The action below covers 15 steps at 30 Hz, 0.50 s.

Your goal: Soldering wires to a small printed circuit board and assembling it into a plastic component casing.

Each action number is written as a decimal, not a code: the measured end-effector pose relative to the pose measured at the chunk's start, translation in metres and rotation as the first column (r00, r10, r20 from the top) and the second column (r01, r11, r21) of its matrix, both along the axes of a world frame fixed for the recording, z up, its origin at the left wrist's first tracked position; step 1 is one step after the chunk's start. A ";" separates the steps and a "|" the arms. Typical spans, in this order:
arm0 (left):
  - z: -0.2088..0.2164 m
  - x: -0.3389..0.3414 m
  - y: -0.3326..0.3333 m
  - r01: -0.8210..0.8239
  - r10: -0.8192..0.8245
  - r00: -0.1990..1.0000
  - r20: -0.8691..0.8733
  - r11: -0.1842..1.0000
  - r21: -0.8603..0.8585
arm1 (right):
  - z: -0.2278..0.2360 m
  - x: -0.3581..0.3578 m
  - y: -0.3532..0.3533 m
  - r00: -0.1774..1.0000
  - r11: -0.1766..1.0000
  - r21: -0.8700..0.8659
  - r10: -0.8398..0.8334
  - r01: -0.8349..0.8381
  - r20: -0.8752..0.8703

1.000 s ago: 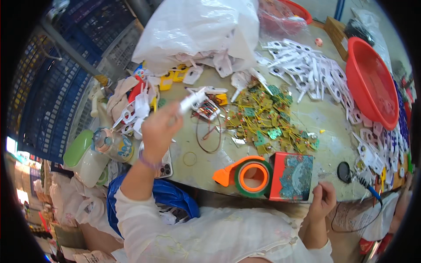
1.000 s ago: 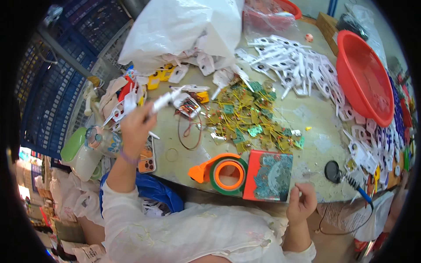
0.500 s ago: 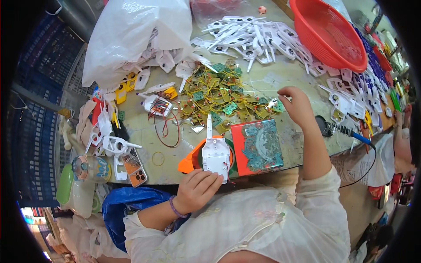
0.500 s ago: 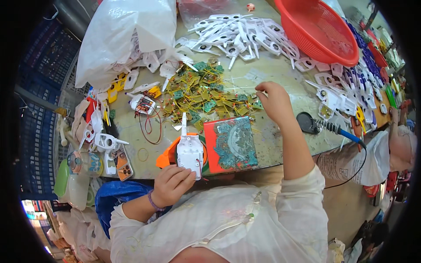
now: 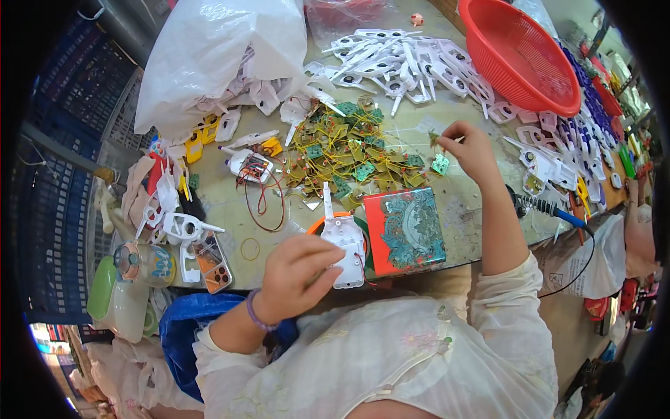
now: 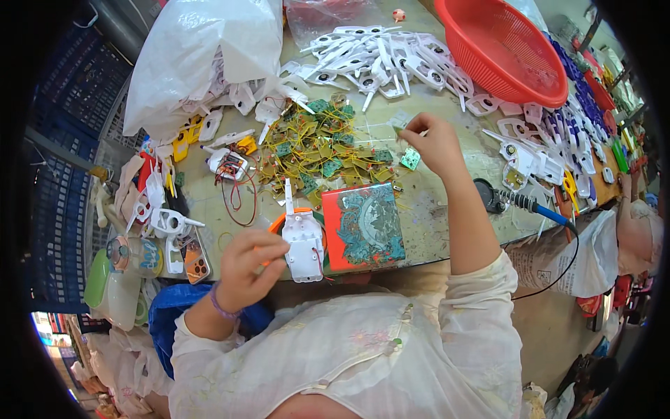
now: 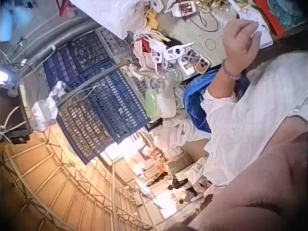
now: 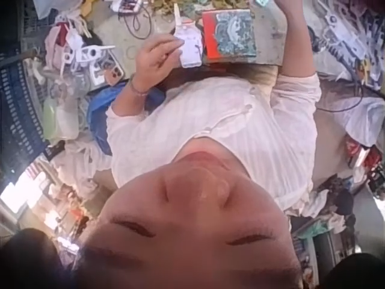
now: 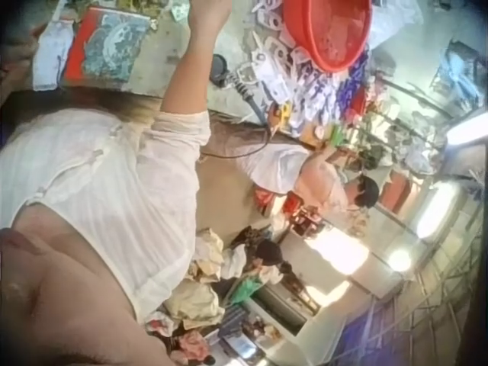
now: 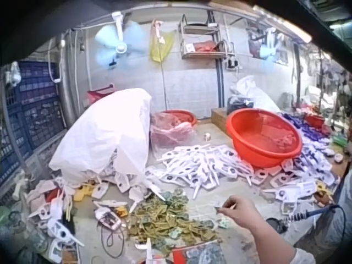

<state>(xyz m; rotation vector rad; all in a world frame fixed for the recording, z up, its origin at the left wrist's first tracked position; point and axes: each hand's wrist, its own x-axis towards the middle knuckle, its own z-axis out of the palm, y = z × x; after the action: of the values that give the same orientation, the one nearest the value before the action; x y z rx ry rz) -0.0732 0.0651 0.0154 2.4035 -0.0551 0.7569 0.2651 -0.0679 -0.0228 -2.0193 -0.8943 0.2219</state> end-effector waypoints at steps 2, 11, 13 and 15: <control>0.008 0.013 0.006 0.071 -0.103 0.985 -0.138 0.974 -0.215 | 0.026 -0.027 -0.001 0.996 0.987 0.157 -0.028 0.042 -0.090; 0.005 0.079 0.005 -0.039 -0.401 0.916 -0.010 -0.065 -0.997 | 0.035 -0.118 -0.032 0.797 0.760 0.360 0.328 -0.541 0.506; 0.002 0.081 0.004 -0.051 -0.391 0.921 0.001 -0.121 -0.991 | 0.030 -0.121 -0.030 0.844 0.749 0.425 0.334 -0.508 0.420; 0.003 0.079 0.001 -0.086 -0.366 0.927 -0.080 0.002 -0.996 | 0.033 -0.125 -0.035 0.883 0.742 0.482 0.354 -0.466 0.309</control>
<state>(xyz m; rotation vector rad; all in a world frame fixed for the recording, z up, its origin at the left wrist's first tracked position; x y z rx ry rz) 0.0054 0.0661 0.0184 0.9514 0.2972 0.0703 0.1401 -0.1025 0.0103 -1.3030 -1.3615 -0.0029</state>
